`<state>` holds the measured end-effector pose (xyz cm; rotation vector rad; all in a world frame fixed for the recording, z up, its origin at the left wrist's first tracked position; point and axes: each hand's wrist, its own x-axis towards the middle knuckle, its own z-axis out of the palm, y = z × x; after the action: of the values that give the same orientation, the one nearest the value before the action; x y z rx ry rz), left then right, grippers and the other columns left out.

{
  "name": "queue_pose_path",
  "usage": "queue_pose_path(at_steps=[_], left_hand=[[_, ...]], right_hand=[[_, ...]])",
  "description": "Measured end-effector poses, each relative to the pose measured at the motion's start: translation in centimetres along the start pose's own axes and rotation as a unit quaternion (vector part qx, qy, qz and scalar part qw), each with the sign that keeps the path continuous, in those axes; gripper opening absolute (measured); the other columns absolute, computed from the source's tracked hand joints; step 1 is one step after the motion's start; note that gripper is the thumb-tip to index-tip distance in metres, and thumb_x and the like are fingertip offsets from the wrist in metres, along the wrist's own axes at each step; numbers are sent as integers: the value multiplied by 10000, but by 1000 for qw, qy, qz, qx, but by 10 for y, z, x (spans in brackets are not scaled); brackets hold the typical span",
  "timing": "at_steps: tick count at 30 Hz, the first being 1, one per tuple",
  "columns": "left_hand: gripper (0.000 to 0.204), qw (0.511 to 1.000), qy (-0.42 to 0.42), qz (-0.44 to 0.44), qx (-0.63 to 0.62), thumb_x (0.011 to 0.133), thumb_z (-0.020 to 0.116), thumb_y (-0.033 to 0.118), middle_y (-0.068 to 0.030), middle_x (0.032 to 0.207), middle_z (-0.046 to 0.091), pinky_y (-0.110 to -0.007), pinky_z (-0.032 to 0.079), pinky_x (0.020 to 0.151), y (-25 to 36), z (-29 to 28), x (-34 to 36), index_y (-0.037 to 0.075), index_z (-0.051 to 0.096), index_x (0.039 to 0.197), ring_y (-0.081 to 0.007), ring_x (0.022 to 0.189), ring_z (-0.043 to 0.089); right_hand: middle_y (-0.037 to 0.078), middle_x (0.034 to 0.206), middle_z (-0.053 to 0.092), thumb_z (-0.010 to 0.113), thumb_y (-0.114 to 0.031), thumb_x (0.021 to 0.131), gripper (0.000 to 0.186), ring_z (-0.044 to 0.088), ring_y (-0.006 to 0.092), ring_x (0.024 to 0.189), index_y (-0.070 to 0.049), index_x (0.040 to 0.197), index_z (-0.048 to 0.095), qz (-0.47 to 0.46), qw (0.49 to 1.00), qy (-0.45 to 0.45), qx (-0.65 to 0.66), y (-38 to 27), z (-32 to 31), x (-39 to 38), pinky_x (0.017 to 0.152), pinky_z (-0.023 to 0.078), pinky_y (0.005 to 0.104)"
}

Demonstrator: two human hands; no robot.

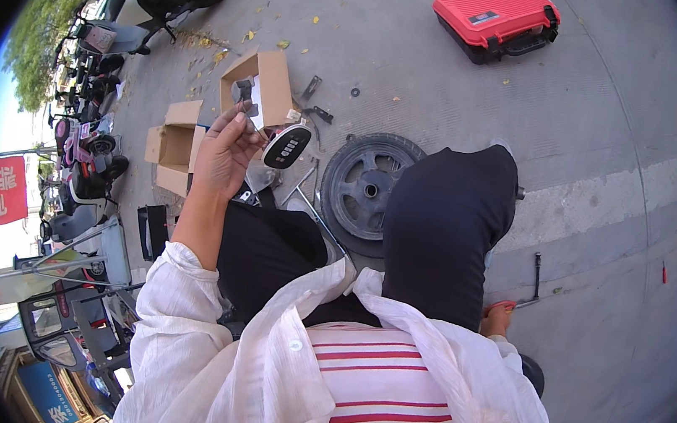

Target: The person sits on the ground and works on a scooter wheel and motor assembly. They use scissors to cut wires and handle small components, placing items into a cardboard box and searching through a parts tray.

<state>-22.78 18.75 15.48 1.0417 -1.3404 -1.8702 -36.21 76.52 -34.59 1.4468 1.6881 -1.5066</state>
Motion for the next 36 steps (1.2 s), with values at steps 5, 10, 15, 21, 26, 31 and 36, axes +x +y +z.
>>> queue_pose_path(at_steps=[5,10,15,21,26,31,36], left_hand=[[240,999,29,15,-29,898,614,83,-37,844,609,-266,485,683,-17,-42,-16,7,592,1124,-83,657,510],[248,999,-1,26,-39,869,657,89,-59,888,640,-202,418,648,-22,-59,-6,-13,607,1090,-57,644,484],[263,998,-49,27,-36,891,633,123,-68,925,665,-183,400,602,-15,-73,7,0,610,1121,-40,636,485],[301,998,-56,32,-3,874,630,98,-71,901,660,-190,428,619,-5,-84,-6,-18,600,1150,-53,658,511],[330,998,-39,28,34,849,641,69,-90,866,662,-206,444,640,6,-96,-21,-60,579,1146,-75,681,533],[262,997,-34,29,58,851,619,44,-85,880,671,-214,446,646,3,-103,-20,-55,580,1090,-91,729,581],[250,995,-30,24,95,851,624,45,-82,882,671,-225,447,635,3,-111,-17,-38,572,1081,-96,783,604]], right_hand=[[3,625,485,610,-400,887,280,443,141,438,-145,838,506,-44,995,-79,34,-88,-1,-140,397,358,282],[-10,602,426,488,-394,975,303,394,94,447,-112,867,460,-394,863,-316,29,-232,26,-323,419,355,245],[-2,738,452,474,-593,909,543,441,85,632,-60,1006,489,-632,576,-485,-184,-297,87,-541,652,466,235],[4,665,454,380,-653,919,618,469,91,563,-51,858,504,-378,403,-647,-526,-218,191,-652,583,464,239],[8,604,463,318,-709,900,683,497,101,482,-58,805,504,-278,378,-644,-604,-166,237,-664,479,465,245],[10,566,453,321,-746,872,717,503,103,471,-58,791,509,-220,378,-643,-629,-144,256,-651,460,475,241],[3,541,445,273,-698,916,691,468,92,423,-62,753,491,-210,373,-638,-640,-135,269,-649,417,428,230]])
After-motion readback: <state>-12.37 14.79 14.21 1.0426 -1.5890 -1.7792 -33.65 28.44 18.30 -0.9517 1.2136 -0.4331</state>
